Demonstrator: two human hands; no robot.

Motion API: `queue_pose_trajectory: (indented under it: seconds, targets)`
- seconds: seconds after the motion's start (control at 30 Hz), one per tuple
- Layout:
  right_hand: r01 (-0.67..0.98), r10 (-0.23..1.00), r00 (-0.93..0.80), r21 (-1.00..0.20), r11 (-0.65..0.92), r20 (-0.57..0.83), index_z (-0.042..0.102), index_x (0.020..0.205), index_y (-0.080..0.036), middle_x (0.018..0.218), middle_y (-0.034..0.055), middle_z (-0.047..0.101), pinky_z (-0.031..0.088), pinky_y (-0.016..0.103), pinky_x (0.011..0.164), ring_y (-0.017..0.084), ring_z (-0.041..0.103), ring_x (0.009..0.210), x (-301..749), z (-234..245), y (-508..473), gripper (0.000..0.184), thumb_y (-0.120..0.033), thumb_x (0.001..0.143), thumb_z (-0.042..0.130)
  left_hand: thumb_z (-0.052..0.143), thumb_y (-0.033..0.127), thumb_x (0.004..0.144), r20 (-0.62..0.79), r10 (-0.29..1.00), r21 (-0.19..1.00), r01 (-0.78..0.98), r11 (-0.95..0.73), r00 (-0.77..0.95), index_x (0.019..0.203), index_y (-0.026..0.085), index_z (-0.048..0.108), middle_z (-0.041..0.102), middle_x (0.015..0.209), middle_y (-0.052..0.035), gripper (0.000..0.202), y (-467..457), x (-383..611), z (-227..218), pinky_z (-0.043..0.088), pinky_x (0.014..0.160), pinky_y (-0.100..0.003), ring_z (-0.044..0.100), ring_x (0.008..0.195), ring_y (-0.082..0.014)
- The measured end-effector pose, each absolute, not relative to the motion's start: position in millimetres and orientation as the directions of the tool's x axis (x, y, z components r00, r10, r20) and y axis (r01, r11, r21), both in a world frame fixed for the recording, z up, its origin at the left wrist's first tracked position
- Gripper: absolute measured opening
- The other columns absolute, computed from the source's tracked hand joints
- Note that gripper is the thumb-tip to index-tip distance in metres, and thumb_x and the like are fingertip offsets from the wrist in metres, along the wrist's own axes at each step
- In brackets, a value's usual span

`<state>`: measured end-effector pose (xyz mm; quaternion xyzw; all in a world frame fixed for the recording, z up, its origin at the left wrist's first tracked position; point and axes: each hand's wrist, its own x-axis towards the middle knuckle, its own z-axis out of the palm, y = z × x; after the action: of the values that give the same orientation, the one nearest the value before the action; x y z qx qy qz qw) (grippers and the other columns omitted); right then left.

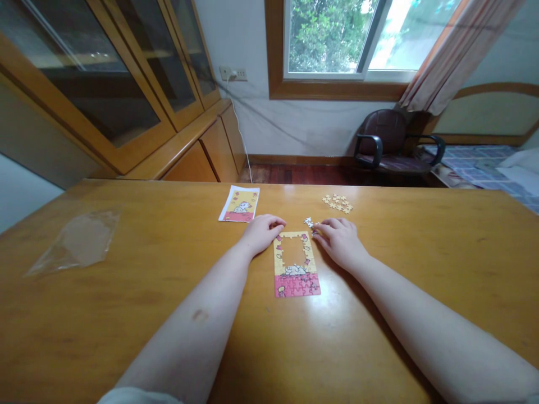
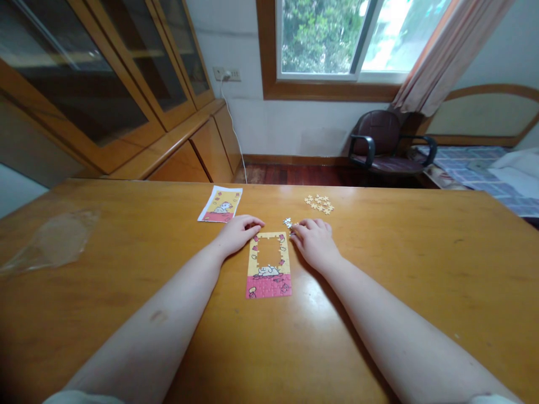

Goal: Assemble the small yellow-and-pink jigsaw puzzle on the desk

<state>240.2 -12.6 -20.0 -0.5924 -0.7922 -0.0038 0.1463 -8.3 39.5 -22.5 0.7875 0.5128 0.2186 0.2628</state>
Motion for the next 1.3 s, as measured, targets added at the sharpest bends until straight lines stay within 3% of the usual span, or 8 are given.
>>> queue_pose_trajectory:
  seconds: [0.23,0.53,0.83,1.13,1.2,1.3]
  targets:
    - [0.942,0.957,-0.271,-0.178,0.285,0.098,0.072,0.1,-0.027,0.103,0.0074,0.067,0.033,0.037,0.082,0.024,0.051,0.095,238.8,-11.5,-13.7,0.022,-0.037,0.092,0.055,0.054,0.031,0.085,0.069,0.925,0.637,0.697,-0.328,0.373,0.097,0.022,0.072,0.071,0.099,-0.0036,0.024,38.7,-8.0,-20.6,0.048,0.083,-0.034,0.062,0.091,-0.0199]
    - [0.956,0.945,-0.272,-0.16,0.245,-0.18,0.071,0.089,-0.023,0.1,0.0074,0.067,0.037,0.035,0.082,0.026,0.055,0.097,237.8,8.4,-22.6,0.011,-0.026,0.082,0.062,0.054,0.031,0.084,0.079,0.924,0.627,0.702,-0.337,0.374,0.096,0.023,0.073,0.071,0.1,-0.0038,0.023,40.1,-8.6,-23.7,0.048,0.085,-0.034,0.062,0.094,-0.0205]
    - [0.928,0.906,-0.314,-0.296,0.228,-0.285,0.067,0.08,-0.023,0.085,0.0026,0.07,0.04,0.027,0.069,0.02,0.061,0.082,241.0,15.7,-25.2,0.005,-0.026,0.076,0.067,0.054,0.029,0.084,0.065,0.929,0.634,0.704,-0.321,0.365,0.096,0.021,0.072,0.071,0.097,-0.0035,0.023,37.8,-6.9,-18.4,0.048,0.082,-0.032,0.062,0.089,-0.0193]
    - [0.926,0.93,-0.299,-0.298,0.23,-0.212,0.068,0.083,-0.026,0.077,-0.0009,0.07,0.041,0.028,0.062,0.018,0.063,0.07,244.7,12.4,-24.4,0.009,-0.025,0.074,0.068,0.053,0.03,0.084,0.066,0.926,0.636,0.699,-0.326,0.372,0.097,0.022,0.072,0.071,0.099,-0.0039,0.024,37.9,-7.3,-18.3,0.049,0.084,-0.034,0.062,0.091,-0.0202]
    - [0.923,0.936,-0.305,-0.294,0.246,-0.176,0.069,0.082,-0.026,0.081,0.0013,0.071,0.043,0.029,0.065,0.019,0.063,0.074,246.2,10.5,-22.6,0.007,-0.03,0.078,0.065,0.053,0.03,0.084,0.065,0.925,0.634,0.7,-0.328,0.374,0.097,0.022,0.072,0.071,0.099,-0.0039,0.024,37.9,-7.2,-18.6,0.048,0.084,-0.034,0.062,0.091,-0.0203]
    - [0.939,0.959,-0.281,-0.214,0.269,-0.026,0.07,0.098,-0.024,0.102,0.0075,0.07,0.044,0.038,0.08,0.026,0.061,0.094,244.9,4.7,-20.6,0.024,-0.039,0.087,0.055,0.053,0.031,0.085,0.073,0.923,0.629,0.701,-0.337,0.378,0.098,0.022,0.072,0.071,0.1,-0.0037,0.024,38.3,-7.8,-20.6,0.048,0.085,-0.034,0.062,0.093,-0.0204]
